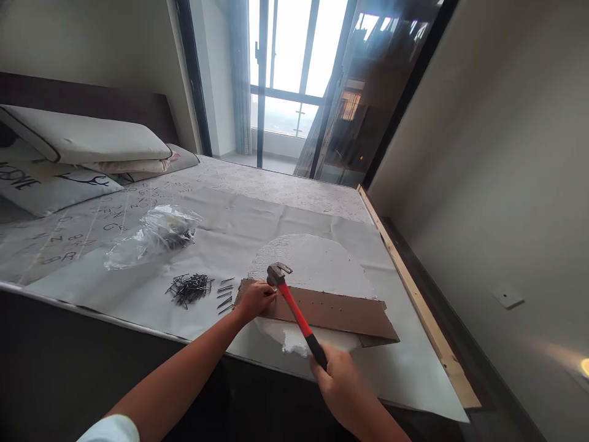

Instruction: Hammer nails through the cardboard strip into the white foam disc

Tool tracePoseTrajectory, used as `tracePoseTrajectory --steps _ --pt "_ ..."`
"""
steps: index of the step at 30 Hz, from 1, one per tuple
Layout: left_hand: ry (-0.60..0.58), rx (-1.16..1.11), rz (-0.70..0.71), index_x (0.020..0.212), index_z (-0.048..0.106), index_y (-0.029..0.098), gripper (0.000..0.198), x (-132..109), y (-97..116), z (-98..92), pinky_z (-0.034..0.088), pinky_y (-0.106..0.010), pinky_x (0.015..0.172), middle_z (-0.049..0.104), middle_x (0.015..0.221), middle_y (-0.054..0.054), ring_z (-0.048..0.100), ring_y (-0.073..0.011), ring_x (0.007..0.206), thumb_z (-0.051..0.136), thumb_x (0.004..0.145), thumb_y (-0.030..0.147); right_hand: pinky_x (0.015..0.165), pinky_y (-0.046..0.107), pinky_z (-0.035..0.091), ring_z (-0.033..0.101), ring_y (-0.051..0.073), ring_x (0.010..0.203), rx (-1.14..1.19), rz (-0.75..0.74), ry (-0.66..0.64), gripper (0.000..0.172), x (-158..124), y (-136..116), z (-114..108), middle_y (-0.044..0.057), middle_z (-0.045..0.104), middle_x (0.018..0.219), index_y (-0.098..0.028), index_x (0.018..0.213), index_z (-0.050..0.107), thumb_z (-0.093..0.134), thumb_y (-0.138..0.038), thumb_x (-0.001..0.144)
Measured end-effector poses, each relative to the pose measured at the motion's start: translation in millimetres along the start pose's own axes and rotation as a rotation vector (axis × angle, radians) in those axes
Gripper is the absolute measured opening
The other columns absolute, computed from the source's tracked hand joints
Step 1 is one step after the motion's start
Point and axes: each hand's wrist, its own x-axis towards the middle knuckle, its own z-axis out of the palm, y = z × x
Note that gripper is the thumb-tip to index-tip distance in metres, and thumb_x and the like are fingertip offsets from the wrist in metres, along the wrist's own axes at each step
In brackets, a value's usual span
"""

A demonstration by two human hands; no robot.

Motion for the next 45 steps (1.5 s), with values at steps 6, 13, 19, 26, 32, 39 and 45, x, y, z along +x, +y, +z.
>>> tracePoseTrajectory --steps 6,13,19,26,32,39,45 --pt "-0.049 0.051 0.01 0.059 0.066 0.02 0.014 -0.2 1.5 -1.0 0.044 -0.023 0.07 0.067 0.067 0.0 0.059 -0.0138 0.072 0.06 0.072 0.015 0.058 0.028 0.033 0.046 0.018 0.063 0.009 0.039 -0.021 0.02 3.4 6.0 -0.3 0.002 0.053 0.066 -0.019 0.072 0.05 0.039 -0.034 0.08" --pt "-0.086 0.107 0.045 0.064 0.07 0.022 0.013 0.3 -2.3 0.2 0.046 -0.025 0.076 0.069 0.071 0.0 0.061 -0.0151 0.079 0.061 0.07 0.014 0.054 0.026 0.031 0.044 0.016 0.058 0.0 0.005 0.028 0.018 3.2 13.7 10.6 -0.001 0.05 0.06 -0.021 0.068 0.046 0.04 -0.032 0.081" --pt "0.046 0.05 -0.034 0.081 0.073 0.022 0.022 0.3 -2.5 -30.9 0.048 -0.024 0.075 0.07 0.084 -0.003 0.062 -0.0148 0.08 0.055 0.073 0.013 0.055 0.027 0.034 0.048 0.017 0.06 -0.014 0.038 0.0 0.017 7.3 21.7 13.8 0.0 0.054 0.062 -0.02 0.071 0.051 0.041 -0.03 0.08" --pt "0.369 0.151 -0.231 0.09 0.07 0.017 0.029 -35.2 -32.6 -91.1 0.048 -0.027 0.078 0.068 0.089 -0.005 0.061 -0.0174 0.083 0.045 0.076 0.015 0.057 0.028 0.034 0.05 0.018 0.063 -0.021 0.086 -0.038 0.014 8.6 29.5 21.5 0.001 0.056 0.067 -0.021 0.071 0.048 0.041 -0.03 0.08" --pt "0.042 0.379 -0.334 0.088 0.069 0.018 0.025 -90.7 -86.8 -89.3 0.046 -0.028 0.081 0.067 0.094 -0.007 0.061 -0.0187 0.088 0.046 0.078 0.013 0.054 0.028 0.032 0.048 0.018 0.058 0.043 0.04 0.011 0.015 3.9 36.0 23.8 0.0 0.055 0.061 -0.022 0.07 0.05 0.043 -0.034 0.078" --pt "-0.292 0.562 -0.289 0.074 0.067 0.017 0.024 -77.9 -94.6 -56.9 0.044 -0.029 0.077 0.065 0.088 -0.009 0.06 -0.0198 0.084 0.045 0.081 0.015 0.051 0.027 0.028 0.041 0.016 0.054 0.127 0.058 0.146 0.028 -22.6 33.1 7.9 -0.003 0.044 0.056 -0.023 0.065 0.046 0.04 -0.046 0.08" --pt "-0.386 0.65 -0.28 0.067 0.064 0.015 0.021 -52.5 -90.9 -56.1 0.043 -0.028 0.072 0.067 0.082 -0.01 0.062 -0.0206 0.079 0.045 0.075 0.01 0.047 0.026 0.024 0.03 0.012 0.05 0.192 0.108 0.14 0.034 -36.1 40.5 -2.3 -0.006 0.03 0.055 -0.023 0.066 0.043 0.037 -0.052 0.083"
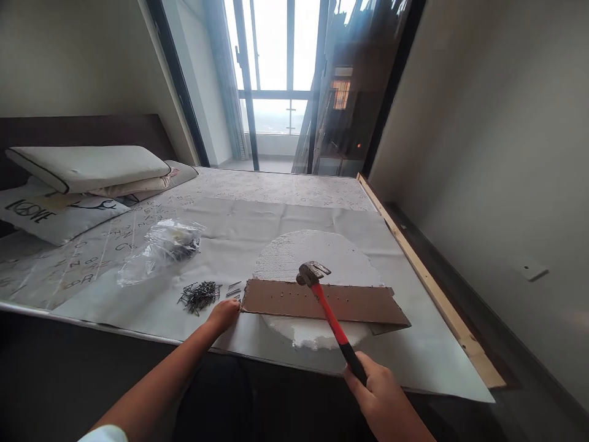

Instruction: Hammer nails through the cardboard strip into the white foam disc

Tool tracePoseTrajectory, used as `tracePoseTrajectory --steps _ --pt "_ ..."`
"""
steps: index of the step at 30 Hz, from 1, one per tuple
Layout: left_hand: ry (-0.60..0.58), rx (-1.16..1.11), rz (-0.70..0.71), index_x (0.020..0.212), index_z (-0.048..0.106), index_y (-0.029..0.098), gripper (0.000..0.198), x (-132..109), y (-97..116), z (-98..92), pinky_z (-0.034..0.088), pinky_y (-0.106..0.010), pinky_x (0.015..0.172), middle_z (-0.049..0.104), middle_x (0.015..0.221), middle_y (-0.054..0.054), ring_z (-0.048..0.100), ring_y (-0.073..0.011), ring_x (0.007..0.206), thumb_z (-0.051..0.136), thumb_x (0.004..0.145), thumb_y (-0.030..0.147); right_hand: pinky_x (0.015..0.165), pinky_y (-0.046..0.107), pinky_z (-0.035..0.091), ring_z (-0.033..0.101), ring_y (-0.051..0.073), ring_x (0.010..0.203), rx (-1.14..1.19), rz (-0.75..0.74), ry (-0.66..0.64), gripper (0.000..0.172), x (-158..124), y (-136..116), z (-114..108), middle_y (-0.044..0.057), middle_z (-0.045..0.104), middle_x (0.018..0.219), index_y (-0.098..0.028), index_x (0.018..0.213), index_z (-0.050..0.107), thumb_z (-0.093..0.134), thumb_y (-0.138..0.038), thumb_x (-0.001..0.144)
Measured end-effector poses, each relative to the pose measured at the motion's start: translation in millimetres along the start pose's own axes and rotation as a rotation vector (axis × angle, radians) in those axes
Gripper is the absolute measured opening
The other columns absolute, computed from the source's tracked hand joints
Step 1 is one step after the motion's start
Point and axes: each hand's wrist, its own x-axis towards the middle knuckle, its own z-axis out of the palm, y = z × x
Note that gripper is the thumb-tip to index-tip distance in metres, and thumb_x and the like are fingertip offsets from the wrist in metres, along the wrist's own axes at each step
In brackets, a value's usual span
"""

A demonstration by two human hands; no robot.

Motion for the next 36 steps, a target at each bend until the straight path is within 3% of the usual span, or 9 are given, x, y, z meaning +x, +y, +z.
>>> tracePoseTrajectory --steps 3,6,8,10,14,17,27,36 --pt "0.071 -0.006 -0.078 0.067 0.063 0.016 0.019 -6.8 -11.3 -23.0 0.042 -0.027 0.067 0.068 0.078 -0.01 0.063 -0.0211 0.076 0.045 0.074 0.011 0.044 0.025 0.022 0.027 0.011 0.047 0.066 0.04 -0.023 0.037 -3.0 9.6 -4.3 -0.008 0.026 0.053 -0.023 0.068 0.042 0.036 -0.056 0.083" --pt "0.288 -0.154 -0.182 0.069 0.062 0.017 0.017 -18.2 -15.0 -58.1 0.042 -0.025 0.066 0.068 0.074 -0.006 0.063 -0.0189 0.072 0.047 0.076 0.02 0.041 0.024 0.02 0.025 0.01 0.044 0.131 0.074 -0.019 0.041 -6.9 17.0 -7.6 -0.009 0.023 0.051 -0.022 0.069 0.044 0.036 -0.06 0.082" --pt "0.432 -0.341 -0.18 0.075 0.064 0.019 0.017 -21.9 1.4 -77.7 0.043 -0.024 0.066 0.069 0.074 -0.003 0.063 -0.0169 0.071 0.05 0.077 0.028 0.04 0.024 0.018 0.023 0.01 0.043 0.15 0.094 -0.029 0.044 -9.1 17.8 -9.0 -0.009 0.021 0.05 -0.022 0.071 0.046 0.035 -0.063 0.082" --pt "0.477 -0.555 -0.101 0.08 0.065 0.019 0.019 -19.5 35.3 -86.5 0.045 -0.023 0.063 0.07 0.072 -0.001 0.063 -0.0158 0.068 0.054 0.075 0.034 0.04 0.024 0.017 0.022 0.01 0.043 0.147 0.104 -0.047 0.045 -9.8 15.6 -9.3 -0.01 0.021 0.05 -0.021 0.073 0.047 0.033 -0.064 0.082" --pt "0.393 -0.78 0.133 0.074 0.066 0.018 0.013 -0.1 117.4 -73.9 0.047 -0.022 0.061 0.069 0.069 -0.001 0.063 -0.0139 0.065 0.057 0.074 0.027 0.041 0.023 0.018 0.024 0.01 0.044 0.14 0.076 -0.043 0.045 -6.1 10.6 -6.1 -0.009 0.024 0.051 -0.021 0.072 0.047 0.034 -0.063 0.082" --pt "0.424 -0.752 0.165 0.073 0.068 0.018 0.01 16.0 149.1 -59.6 0.047 -0.022 0.061 0.07 0.07 -0.001 0.063 -0.0138 0.066 0.057 0.073 0.019 0.041 0.023 0.019 0.026 0.01 0.044 0.12 0.046 -0.039 0.041 -2.8 10.7 -3.6 -0.008 0.027 0.051 -0.021 0.07 0.045 0.036 -0.059 0.082" --pt "0.483 -0.708 0.265 0.08 0.07 0.018 0.015 29.1 142.1 -44.1 0.048 -0.025 0.071 0.07 0.08 -0.004 0.063 -0.0146 0.075 0.058 0.074 0.011 0.042 0.024 0.018 0.022 0.009 0.045 0.101 0.023 -0.053 0.035 1.0 6.1 -2.0 -0.009 0.024 0.053 -0.022 0.069 0.042 0.037 -0.053 0.083" --pt "0.436 -0.73 0.296 0.079 0.07 0.018 0.013 29.3 142.2 -44.3 0.047 -0.024 0.07 0.07 0.078 -0.003 0.063 -0.014 0.074 0.058 0.077 0.014 0.044 0.024 0.022 0.027 0.011 0.047 0.056 0.011 -0.095 0.029 8.5 4.4 -2.1 -0.008 0.028 0.054 -0.022 0.069 0.041 0.039 -0.048 0.082"
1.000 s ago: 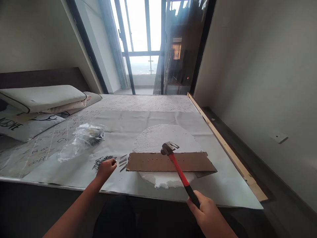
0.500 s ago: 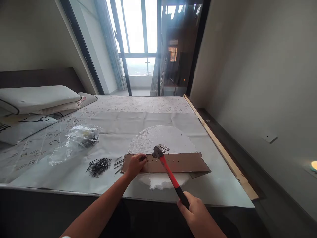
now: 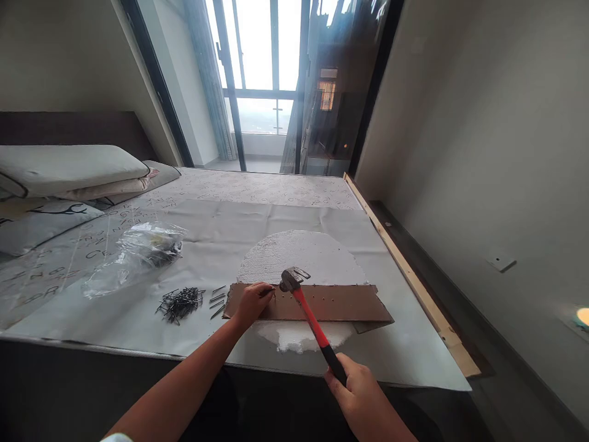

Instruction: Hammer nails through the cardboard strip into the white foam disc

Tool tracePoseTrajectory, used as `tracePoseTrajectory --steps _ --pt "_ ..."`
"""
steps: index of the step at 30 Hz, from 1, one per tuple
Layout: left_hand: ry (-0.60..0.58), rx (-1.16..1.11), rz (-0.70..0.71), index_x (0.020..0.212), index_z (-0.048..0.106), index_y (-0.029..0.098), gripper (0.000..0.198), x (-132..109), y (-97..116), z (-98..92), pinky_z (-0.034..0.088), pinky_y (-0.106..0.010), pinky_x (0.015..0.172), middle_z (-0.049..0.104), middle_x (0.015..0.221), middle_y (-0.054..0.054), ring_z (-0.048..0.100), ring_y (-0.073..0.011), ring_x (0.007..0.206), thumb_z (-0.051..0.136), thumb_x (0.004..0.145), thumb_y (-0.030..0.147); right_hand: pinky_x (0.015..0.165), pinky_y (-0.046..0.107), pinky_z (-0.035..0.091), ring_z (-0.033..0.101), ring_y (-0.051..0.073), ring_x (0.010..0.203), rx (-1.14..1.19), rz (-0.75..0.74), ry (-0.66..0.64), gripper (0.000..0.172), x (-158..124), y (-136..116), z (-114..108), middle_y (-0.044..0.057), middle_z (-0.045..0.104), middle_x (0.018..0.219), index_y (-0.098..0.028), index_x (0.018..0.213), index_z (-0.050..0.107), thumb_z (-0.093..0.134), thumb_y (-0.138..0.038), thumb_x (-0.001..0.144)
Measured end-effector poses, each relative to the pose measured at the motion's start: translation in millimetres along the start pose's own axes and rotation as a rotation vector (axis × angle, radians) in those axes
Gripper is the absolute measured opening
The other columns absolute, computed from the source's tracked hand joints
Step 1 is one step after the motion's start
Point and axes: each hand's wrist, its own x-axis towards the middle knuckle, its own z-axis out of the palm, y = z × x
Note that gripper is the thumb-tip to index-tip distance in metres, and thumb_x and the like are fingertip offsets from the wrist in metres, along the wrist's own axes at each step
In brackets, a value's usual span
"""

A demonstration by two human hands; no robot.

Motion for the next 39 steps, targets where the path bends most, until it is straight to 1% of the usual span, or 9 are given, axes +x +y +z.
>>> tracePoseTrajectory --steps 4,8,11,17,20,23,29,34,39 --pt "-0.029 -0.005 0.001 0.077 0.07 0.018 0.013 0.4 -0.6 0.2 0.047 -0.025 0.069 0.07 0.077 -0.003 0.063 -0.0142 0.073 0.058 0.077 0.014 0.045 0.024 0.024 0.028 0.011 0.049 -0.006 0.012 -0.029 0.026 3.5 -3.9 -1.8 -0.007 0.031 0.054 -0.022 0.07 0.043 0.041 -0.045 0.082" --pt "-0.041 -0.031 0.005 0.076 0.07 0.018 0.014 0.4 -1.1 1.0 0.047 -0.024 0.067 0.069 0.077 -0.004 0.062 -0.0139 0.071 0.057 0.078 0.014 0.049 0.024 0.028 0.035 0.013 0.053 -0.029 0.007 0.013 0.023 8.9 -11.4 -1.7 -0.005 0.038 0.057 -0.021 0.071 0.047 0.042 -0.041 0.081" --pt "-0.026 -0.033 0.009 0.075 0.07 0.017 0.012 0.3 -2.3 2.1 0.047 -0.025 0.068 0.069 0.077 -0.005 0.062 -0.014 0.072 0.058 0.077 0.014 0.053 0.025 0.031 0.039 0.014 0.056 -0.085 -0.025 0.002 0.023 13.0 -17.9 -1.5 -0.003 0.044 0.06 -0.02 0.072 0.049 0.041 -0.04 0.082" --pt "-0.016 -0.018 0.013 0.074 0.069 0.017 0.012 -0.9 -5.4 5.2 0.046 -0.024 0.069 0.069 0.076 -0.004 0.062 -0.0137 0.072 0.059 0.077 0.013 0.057 0.027 0.031 0.039 0.016 0.059 -0.19 -0.032 0.002 0.024 23.8 -22.4 1.0 -0.002 0.044 0.062 -0.02 0.074 0.05 0.038 -0.04 0.081" --pt "-0.016 -0.009 0.003 0.074 0.069 0.017 0.012 -1.5 -7.3 6.9 0.046 -0.024 0.067 0.068 0.076 -0.004 0.061 -0.0136 0.071 0.059 0.076 0.012 0.054 0.027 0.028 0.038 0.016 0.057 -0.228 -0.002 -0.005 0.022 26.5 -25.0 0.2 -0.002 0.044 0.06 -0.021 0.07 0.047 0.038 -0.04 0.079" --pt "-0.018 -0.022 0.008 0.074 0.069 0.017 0.011 -1.2 -9.4 8.6 0.046 -0.024 0.069 0.068 0.077 -0.004 0.062 -0.0138 0.073 0.059 0.075 0.012 0.052 0.027 0.027 0.036 0.015 0.056 -0.239 -0.032 0.013 0.026 24.3 -32.7 -2.2 -0.003 0.043 0.059 -0.022 0.069 0.043 0.037 -0.044 0.081" --pt "-0.017 0.032 -0.025 0.06 0.063 0.016 0.016 -1.4 -10.9 8.9 0.042 -0.023 0.062 0.063 0.065 -0.002 0.057 -0.0131 0.064 0.057 0.072 0.008 0.058 0.028 0.031 0.041 0.017 0.062 -0.238 -0.009 -0.08 0.02 20.0 -42.0 1.6 0.001 0.048 0.066 -0.021 0.07 0.044 0.037 -0.037 0.08" --pt "-0.033 -0.018 -0.012 0.068 0.067 0.017 0.013 -3.9 -8.5 5.3 0.044 -0.023 0.066 0.067 0.074 -0.003 0.059 -0.0131 0.069 0.056 0.073 0.012 0.052 0.026 0.026 0.035 0.015 0.056 -0.224 -0.035 0.029 0.023 20.0 -39.2 1.5 -0.003 0.039 0.057 -0.023 0.066 0.039 0.036 -0.042 0.08" --pt "-0.055 0.03 -0.026 0.064 0.066 0.017 0.014 -4.2 -7.3 3.8 0.044 -0.023 0.064 0.067 0.072 -0.003 0.059 -0.0133 0.066 0.056 0.072 0.01 0.055 0.027 0.029 0.038 0.016 0.058 -0.249 0.005 -0.051 0.018 19.7 -37.2 -0.4 -0.002 0.043 0.061 -0.022 0.069 0.043 0.038 -0.036 0.079"
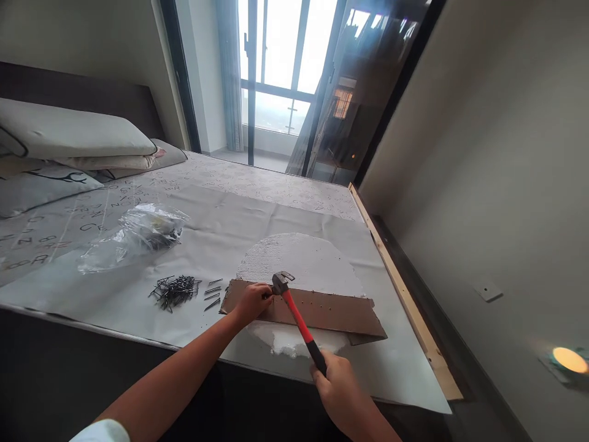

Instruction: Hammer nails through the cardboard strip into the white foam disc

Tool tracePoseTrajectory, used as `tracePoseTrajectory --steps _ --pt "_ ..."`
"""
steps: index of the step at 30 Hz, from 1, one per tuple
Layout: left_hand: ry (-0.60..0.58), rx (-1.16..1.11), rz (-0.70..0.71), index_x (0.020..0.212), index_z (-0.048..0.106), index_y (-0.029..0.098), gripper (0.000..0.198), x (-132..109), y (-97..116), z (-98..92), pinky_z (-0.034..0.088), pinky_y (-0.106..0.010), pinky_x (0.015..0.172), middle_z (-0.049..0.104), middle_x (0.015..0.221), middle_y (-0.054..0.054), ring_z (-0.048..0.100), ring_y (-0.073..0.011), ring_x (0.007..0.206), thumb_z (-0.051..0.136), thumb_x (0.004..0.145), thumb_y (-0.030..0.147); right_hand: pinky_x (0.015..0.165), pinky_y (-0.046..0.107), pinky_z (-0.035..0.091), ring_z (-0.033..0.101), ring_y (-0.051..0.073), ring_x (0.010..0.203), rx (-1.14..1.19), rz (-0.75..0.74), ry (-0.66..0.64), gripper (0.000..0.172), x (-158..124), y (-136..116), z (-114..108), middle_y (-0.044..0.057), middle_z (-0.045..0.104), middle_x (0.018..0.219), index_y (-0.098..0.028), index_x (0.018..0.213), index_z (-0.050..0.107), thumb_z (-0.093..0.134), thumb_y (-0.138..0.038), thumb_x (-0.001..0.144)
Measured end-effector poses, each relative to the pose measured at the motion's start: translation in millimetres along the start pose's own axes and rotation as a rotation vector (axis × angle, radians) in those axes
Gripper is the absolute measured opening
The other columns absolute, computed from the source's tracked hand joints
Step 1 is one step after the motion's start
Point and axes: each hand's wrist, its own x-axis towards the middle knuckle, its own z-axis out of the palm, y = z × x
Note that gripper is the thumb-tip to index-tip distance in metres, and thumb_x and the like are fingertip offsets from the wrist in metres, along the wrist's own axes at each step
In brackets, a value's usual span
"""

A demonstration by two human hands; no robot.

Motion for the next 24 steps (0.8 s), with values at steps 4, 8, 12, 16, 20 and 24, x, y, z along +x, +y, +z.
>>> tracePoseTrajectory --steps 4,8,12,16,20,24 --pt "-0.004 -0.01 0.02 0.065 0.066 0.017 0.014 0.4 -0.3 0.6 0.044 -0.023 0.065 0.067 0.072 -0.003 0.06 -0.0133 0.067 0.056 0.073 0.01 0.054 0.027 0.029 0.038 0.015 0.057 0.001 -0.036 0.081 0.021 0.6 2.7 1.8 -0.002 0.043 0.058 -0.022 0.068 0.043 0.038 -0.038 0.08" --pt "-0.025 0.048 0.041 0.059 0.064 0.017 0.017 0.8 -1.4 2.3 0.044 -0.023 0.064 0.065 0.067 -0.003 0.059 -0.0135 0.065 0.056 0.07 0.007 0.054 0.026 0.03 0.04 0.015 0.057 -0.007 -0.019 0.023 0.017 1.2 4.8 5.1 -0.002 0.046 0.06 -0.022 0.065 0.041 0.04 -0.032 0.079" --pt "-0.065 0.117 0.055 0.057 0.064 0.017 0.019 1.2 -2.6 3.2 0.045 -0.024 0.065 0.065 0.068 -0.004 0.058 -0.0144 0.067 0.055 0.07 0.007 0.053 0.026 0.029 0.04 0.015 0.056 0.003 -0.024 0.052 0.019 -2.2 4.5 3.1 -0.003 0.044 0.059 -0.022 0.067 0.041 0.038 -0.035 0.081" --pt "-0.079 0.093 0.033 0.068 0.07 0.019 0.015 -0.9 -5.1 -0.1 0.047 -0.024 0.068 0.066 0.079 -0.005 0.06 -0.0147 0.072 0.057 0.071 0.011 0.054 0.026 0.03 0.04 0.015 0.057 0.021 -0.044 0.067 0.02 -0.6 8.4 5.2 -0.003 0.045 0.06 -0.022 0.067 0.042 0.038 -0.035 0.081" --pt "0.003 0.068 0.007 0.078 0.072 0.019 0.027 -5.6 -9.8 -12.5 0.049 -0.024 0.07 0.066 0.083 -0.005 0.062 -0.0148 0.076 0.052 0.068 0.004 0.057 0.028 0.034 0.046 0.017 0.061 -0.009 -0.009 0.016 0.017 5.7 18.0 14.1 0.0 0.051 0.064 -0.021 0.068 0.046 0.039 -0.031 0.08" --pt "0.167 0.103 -0.036 0.082 0.072 0.018 0.032 -10.1 -13.4 -41.1 0.049 -0.025 0.074 0.066 0.086 -0.005 0.062 -0.0155 0.08 0.048 0.067 0.003 0.055 0.027 0.033 0.046 0.016 0.059 -0.008 -0.02 0.025 0.017 6.1 21.1 17.6 -0.001 0.051 0.063 -0.021 0.072 0.047 0.038 -0.031 0.082"
